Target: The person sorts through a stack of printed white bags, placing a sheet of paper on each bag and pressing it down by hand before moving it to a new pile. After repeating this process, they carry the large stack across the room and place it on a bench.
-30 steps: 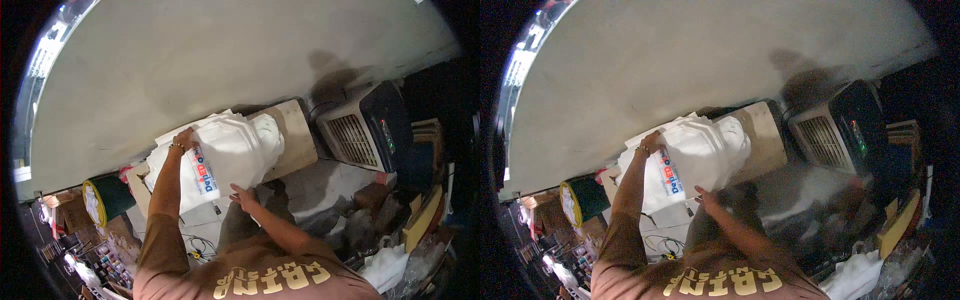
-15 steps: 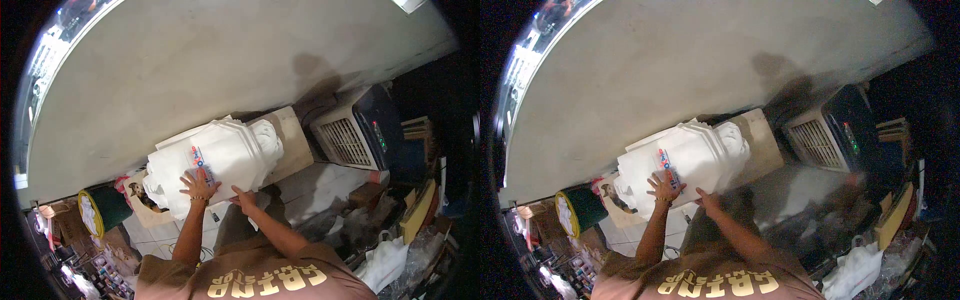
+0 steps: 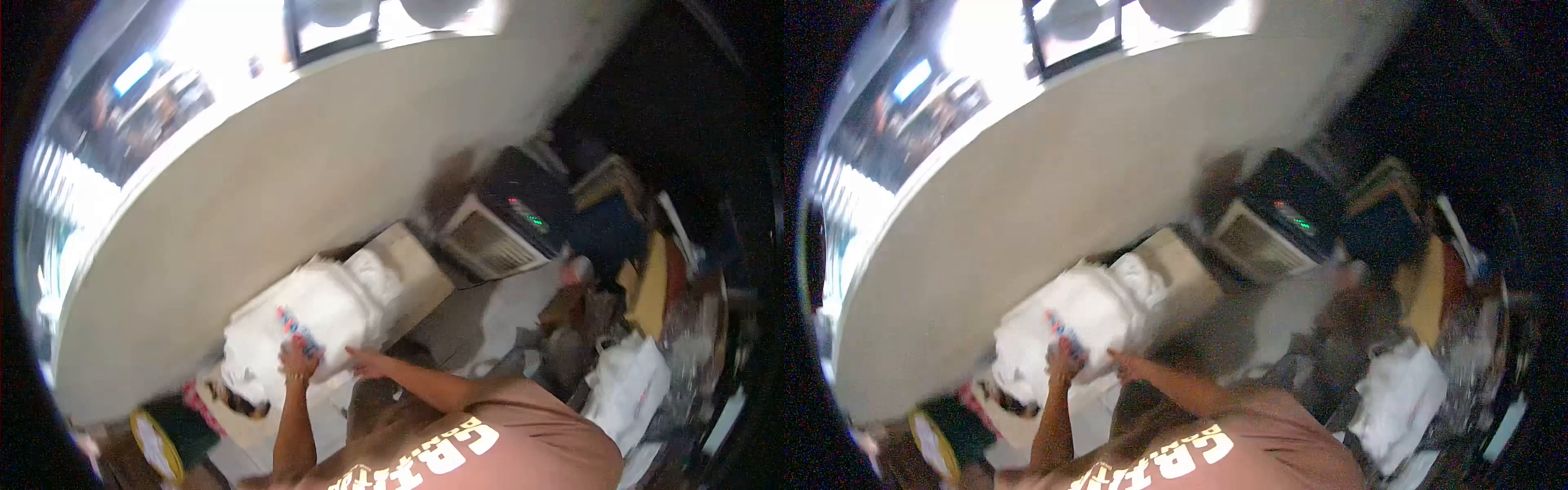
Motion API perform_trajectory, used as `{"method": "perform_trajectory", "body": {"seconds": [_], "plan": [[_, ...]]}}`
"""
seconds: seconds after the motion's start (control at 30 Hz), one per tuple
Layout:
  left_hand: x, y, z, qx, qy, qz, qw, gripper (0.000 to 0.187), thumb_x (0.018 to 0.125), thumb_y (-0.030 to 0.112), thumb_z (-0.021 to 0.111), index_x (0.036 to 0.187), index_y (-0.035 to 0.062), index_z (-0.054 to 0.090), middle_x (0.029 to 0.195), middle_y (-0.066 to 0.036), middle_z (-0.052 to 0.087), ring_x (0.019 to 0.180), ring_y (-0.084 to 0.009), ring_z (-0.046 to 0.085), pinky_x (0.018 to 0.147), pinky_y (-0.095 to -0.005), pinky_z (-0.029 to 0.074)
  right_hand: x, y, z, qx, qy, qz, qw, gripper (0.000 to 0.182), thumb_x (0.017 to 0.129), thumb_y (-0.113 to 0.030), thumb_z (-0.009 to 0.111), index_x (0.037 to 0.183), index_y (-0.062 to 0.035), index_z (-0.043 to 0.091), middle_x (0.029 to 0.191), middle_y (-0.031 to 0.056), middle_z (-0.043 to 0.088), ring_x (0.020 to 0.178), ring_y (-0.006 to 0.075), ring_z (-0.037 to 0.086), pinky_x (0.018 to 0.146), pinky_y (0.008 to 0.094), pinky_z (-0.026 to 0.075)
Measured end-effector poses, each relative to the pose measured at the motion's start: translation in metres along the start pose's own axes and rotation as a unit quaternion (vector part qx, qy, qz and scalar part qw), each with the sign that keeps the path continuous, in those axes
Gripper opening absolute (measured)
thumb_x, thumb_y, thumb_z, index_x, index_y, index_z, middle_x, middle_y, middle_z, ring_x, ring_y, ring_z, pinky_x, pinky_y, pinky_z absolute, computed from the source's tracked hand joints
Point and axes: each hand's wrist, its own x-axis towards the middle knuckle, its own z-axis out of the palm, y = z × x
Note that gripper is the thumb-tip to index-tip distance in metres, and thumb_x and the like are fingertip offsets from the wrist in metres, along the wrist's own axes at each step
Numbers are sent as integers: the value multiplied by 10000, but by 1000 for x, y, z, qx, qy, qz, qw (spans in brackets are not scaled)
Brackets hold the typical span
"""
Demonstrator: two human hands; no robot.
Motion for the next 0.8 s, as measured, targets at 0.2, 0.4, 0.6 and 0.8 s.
{"method": "perform_trajectory", "body": {"seconds": [0.2,0.4,0.6,0.8], "plan": [[-29,3,18,-57,72,225,970,725,723,275,827,1324,-27,556,1309,-278,570,1205,-448,537,1068,-472,414,-36,24,-112,-81,-66,-314,944,717,859,-669,645,1317,-122,579,1148,167,604,916,289,586,593,419,503],[-19,89,33,168,-91,282,940,599,724,298,864,1167,-12,605,1076,-233,662,964,-361,640,871,-472,505,-176,44,-221,-74,-76,-331,938,484,906,-628,616,789,-169,517,568,-27,413,536,118,426,454,380,354],[45,212,43,213,-266,425,838,487,757,315,845,1078,16,634,919,-184,676,794,-309,646,736,-446,524,-217,145,-230,106,299,-527,788,496,941,-608,580,1003,-117,579,874,27,573,792,154,542,625,347,464],[134,305,96,204,-615,80,757,295,901,351,720,789,82,669,554,-49,586,426,-172,499,424,-344,431,-320,219,-60,317,444,-464,698,592,944,-603,578,1223,-81,587,978,40,611,910,192,579,838,371,491]]}}
